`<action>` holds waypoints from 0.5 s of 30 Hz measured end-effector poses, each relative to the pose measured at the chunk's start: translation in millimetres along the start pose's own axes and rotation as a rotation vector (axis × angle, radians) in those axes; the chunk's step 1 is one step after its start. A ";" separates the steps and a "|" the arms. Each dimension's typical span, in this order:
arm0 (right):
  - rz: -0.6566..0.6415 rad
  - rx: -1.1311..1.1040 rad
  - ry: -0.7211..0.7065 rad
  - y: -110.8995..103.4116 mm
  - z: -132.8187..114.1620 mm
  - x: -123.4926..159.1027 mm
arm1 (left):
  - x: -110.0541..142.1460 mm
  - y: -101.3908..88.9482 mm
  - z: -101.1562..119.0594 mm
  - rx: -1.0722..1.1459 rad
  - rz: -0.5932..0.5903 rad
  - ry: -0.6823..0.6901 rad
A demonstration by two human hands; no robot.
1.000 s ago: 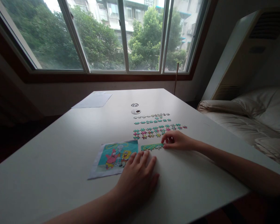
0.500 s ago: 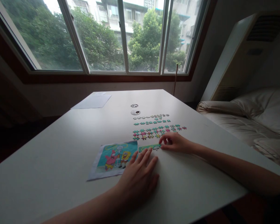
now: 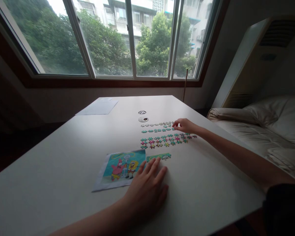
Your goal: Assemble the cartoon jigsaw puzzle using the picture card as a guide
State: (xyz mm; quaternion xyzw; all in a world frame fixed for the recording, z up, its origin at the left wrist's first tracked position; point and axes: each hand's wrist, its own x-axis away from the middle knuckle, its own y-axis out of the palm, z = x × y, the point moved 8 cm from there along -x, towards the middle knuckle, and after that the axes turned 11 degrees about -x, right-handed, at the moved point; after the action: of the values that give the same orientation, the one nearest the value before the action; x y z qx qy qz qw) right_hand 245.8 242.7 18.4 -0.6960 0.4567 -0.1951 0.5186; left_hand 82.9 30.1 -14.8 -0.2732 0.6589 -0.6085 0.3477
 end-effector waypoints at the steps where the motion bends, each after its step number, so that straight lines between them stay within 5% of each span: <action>1: 0.005 0.018 0.020 -1.0 8.0 -7.1 | 0.2 -0.2 -0.2 -0.001 0.001 -0.003; 15: 0.042 0.081 0.166 20.1 36.0 -34.3 | 0.1 0.2 0.6 -0.007 0.001 -0.016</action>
State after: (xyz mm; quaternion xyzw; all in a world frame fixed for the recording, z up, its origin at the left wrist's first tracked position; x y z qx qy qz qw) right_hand 246.5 290.1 -6.7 -0.6462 0.5043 -0.2594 0.5108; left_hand 83.3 29.6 -15.1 -0.2789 0.6585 -0.6038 0.3521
